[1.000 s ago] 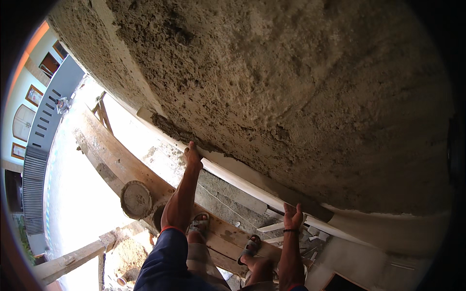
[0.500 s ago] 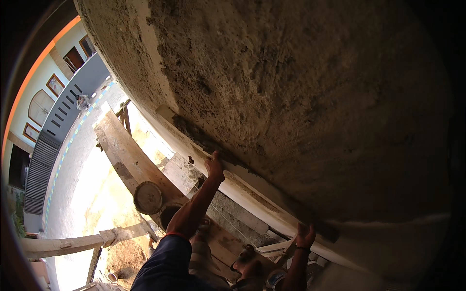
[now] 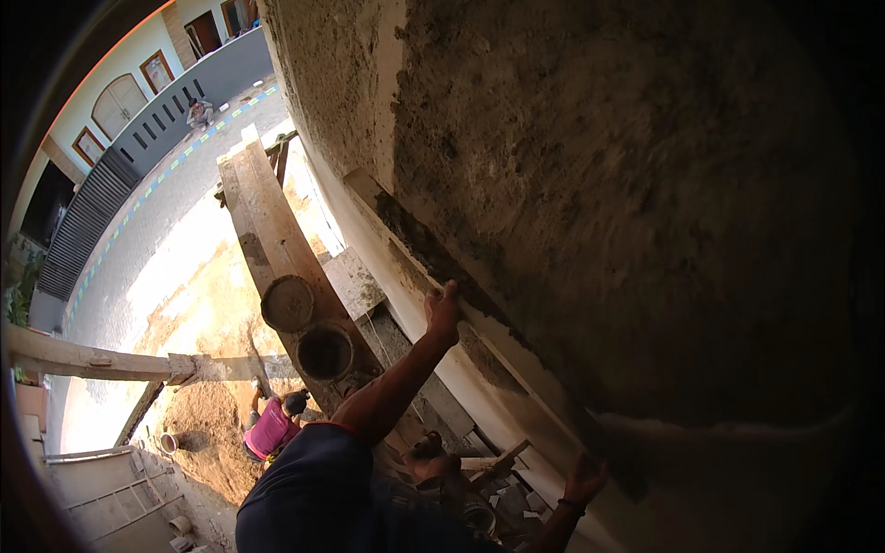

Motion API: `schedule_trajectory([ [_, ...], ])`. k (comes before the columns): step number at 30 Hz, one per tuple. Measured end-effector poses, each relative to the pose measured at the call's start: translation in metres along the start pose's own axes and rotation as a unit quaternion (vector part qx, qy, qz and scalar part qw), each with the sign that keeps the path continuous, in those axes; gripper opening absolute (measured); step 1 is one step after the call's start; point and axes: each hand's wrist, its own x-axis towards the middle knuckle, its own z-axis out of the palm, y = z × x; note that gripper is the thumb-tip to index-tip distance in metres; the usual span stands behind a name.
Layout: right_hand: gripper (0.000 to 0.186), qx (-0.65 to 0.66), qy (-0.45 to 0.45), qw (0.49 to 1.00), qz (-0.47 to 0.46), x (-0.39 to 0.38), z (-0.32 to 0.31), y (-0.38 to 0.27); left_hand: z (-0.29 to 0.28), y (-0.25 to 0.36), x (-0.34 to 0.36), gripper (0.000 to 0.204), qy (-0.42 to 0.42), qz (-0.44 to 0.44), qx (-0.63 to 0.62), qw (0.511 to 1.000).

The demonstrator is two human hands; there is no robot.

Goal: The person applies plaster to a wall using a trowel and then smooths it using a wooden float.

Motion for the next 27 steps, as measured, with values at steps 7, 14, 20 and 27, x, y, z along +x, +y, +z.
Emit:
schedule_trajectory([
  [7,0.044,-0.068,-0.102,0.992,-0.041,-0.059,0.014,-0.076,-0.064,-0.029,-0.064,0.056,0.012,-0.098,-0.037,0.994],
  [14,0.042,-0.096,-0.139,0.986,-0.013,-0.051,0.002,-0.128,-0.142,-0.074,-0.076,0.055,0.027,-0.165,-0.201,0.965],
  [20,0.044,-0.622,-0.198,0.672,-0.348,-0.046,0.109,-0.098,-0.190,-0.078,-0.055,0.043,0.041,-0.183,-0.347,0.919],
  [27,0.041,-0.380,-0.304,0.864,-0.129,-0.074,0.312,0.068,-0.264,-0.082,0.000,0.046,0.077,-0.181,-0.504,0.841],
])
